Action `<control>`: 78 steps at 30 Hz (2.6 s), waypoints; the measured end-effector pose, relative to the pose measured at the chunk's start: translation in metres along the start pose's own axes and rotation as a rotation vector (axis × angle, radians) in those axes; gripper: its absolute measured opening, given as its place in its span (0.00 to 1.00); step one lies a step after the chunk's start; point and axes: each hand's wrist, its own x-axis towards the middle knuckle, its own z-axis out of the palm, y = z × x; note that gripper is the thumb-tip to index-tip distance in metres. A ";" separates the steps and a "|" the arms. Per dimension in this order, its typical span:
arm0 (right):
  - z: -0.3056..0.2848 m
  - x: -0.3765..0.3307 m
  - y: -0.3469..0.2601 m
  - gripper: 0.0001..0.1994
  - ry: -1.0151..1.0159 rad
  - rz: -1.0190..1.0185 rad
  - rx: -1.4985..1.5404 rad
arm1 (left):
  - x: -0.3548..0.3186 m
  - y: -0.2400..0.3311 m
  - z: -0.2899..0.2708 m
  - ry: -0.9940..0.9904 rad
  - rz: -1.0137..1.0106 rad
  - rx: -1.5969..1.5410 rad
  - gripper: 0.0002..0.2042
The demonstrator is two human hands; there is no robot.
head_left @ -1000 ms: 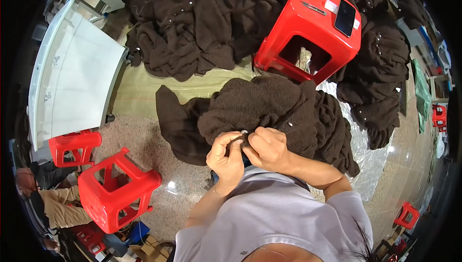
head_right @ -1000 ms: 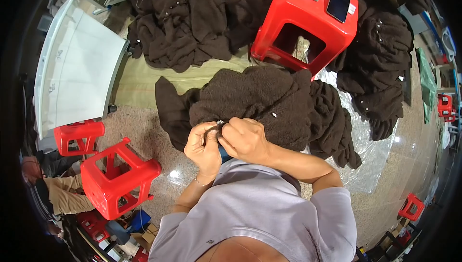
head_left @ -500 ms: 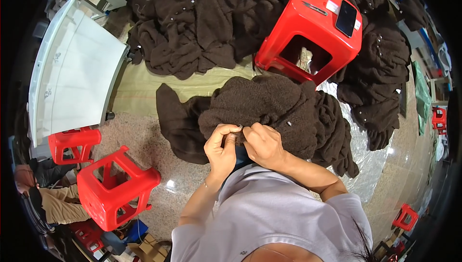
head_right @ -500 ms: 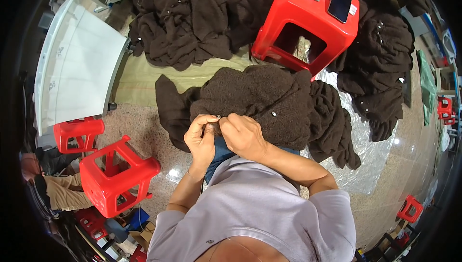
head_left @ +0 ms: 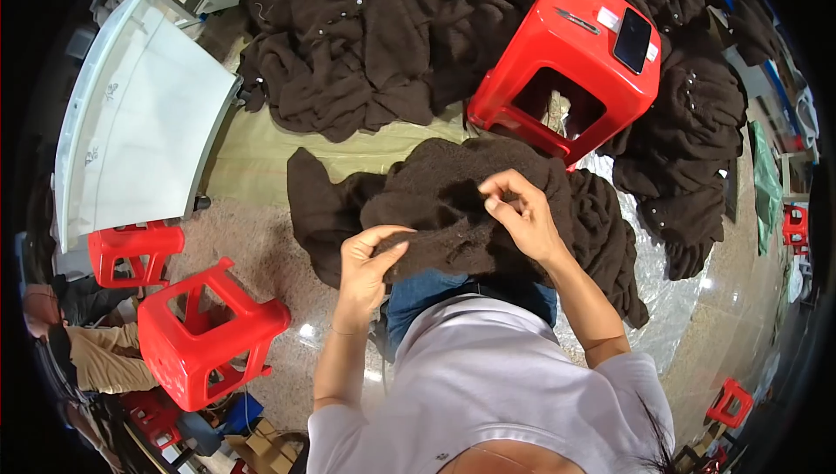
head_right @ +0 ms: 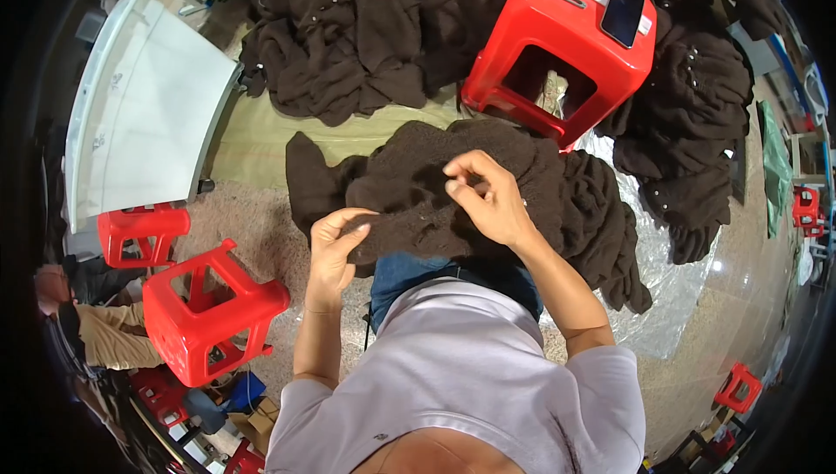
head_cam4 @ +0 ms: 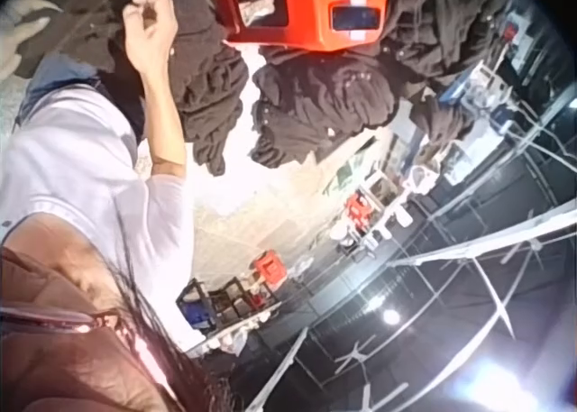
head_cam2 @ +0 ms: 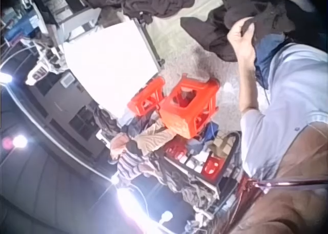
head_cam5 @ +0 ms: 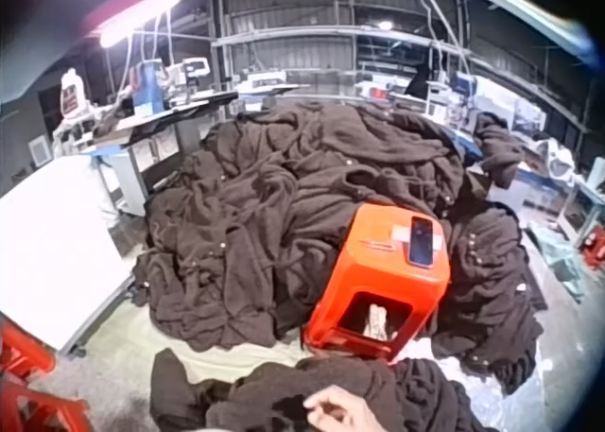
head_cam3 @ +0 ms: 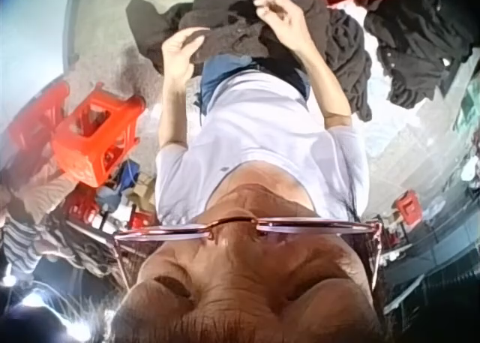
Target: Trimming loose threads and excess material from brown fabric pieces using scissors.
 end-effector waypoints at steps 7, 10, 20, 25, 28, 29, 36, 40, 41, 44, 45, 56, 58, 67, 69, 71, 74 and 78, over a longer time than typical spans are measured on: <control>0.030 0.006 -0.041 0.07 -0.301 -0.349 -0.193 | 0.005 0.014 0.013 -0.142 -0.079 0.222 0.04; 0.030 0.010 -0.030 0.06 -0.231 -0.346 -0.075 | 0.005 0.011 0.012 -0.021 0.049 0.239 0.03; 0.034 0.005 -0.026 0.03 -0.275 -0.205 0.007 | 0.009 0.004 0.019 -0.077 -0.138 -0.058 0.03; 0.043 -0.004 -0.021 0.02 -0.129 -0.032 0.159 | 0.013 -0.001 0.029 0.049 -0.124 -0.097 0.05; 0.049 -0.007 -0.022 0.03 -0.123 -0.153 0.132 | 0.013 -0.005 0.039 0.173 0.022 -0.119 0.06; 0.050 -0.009 -0.024 0.04 -0.106 -0.187 0.112 | 0.013 -0.006 0.039 0.172 0.020 -0.119 0.06; 0.057 -0.013 -0.029 0.02 -0.057 -0.358 -0.030 | 0.024 -0.008 0.039 0.165 0.256 -0.078 0.10; 0.032 -0.011 -0.037 0.08 -0.258 -0.345 -0.233 | 0.025 0.000 0.038 0.305 0.210 -0.164 0.08; 0.020 -0.011 -0.033 0.12 -0.223 -0.417 -0.310 | 0.024 0.006 0.025 0.234 0.162 -0.225 0.07; -0.037 -0.008 -0.003 0.11 -0.247 -0.243 -0.494 | 0.017 0.014 -0.018 0.091 0.055 -0.322 0.08; -0.051 -0.010 0.003 0.10 -0.235 -0.199 -0.459 | 0.013 0.017 -0.020 0.092 0.031 -0.377 0.08; -0.076 -0.045 -0.060 0.25 0.132 -0.407 -0.478 | 0.008 0.031 0.005 0.115 0.013 -0.462 0.06; -0.066 -0.041 -0.066 0.24 0.204 -0.724 -0.596 | 0.008 0.031 0.013 0.112 0.070 -0.367 0.06; 0.020 -0.027 -0.051 0.13 0.264 -1.074 -0.562 | -0.003 0.021 0.067 -0.052 0.030 -0.231 0.05; 0.023 -0.023 -0.046 0.15 0.245 -1.121 -0.554 | -0.004 0.018 0.065 -0.045 0.037 -0.278 0.06; 0.027 -0.024 -0.038 0.15 0.240 -1.070 -0.540 | -0.006 0.015 0.066 -0.032 0.052 -0.266 0.07; 0.033 -0.026 -0.037 0.14 0.231 -0.973 -0.474 | -0.003 0.011 0.065 -0.018 0.175 -0.197 0.08; 0.019 -0.018 -0.055 0.14 -0.167 -0.471 -0.103 | -0.005 0.009 0.050 -0.043 0.309 0.036 0.07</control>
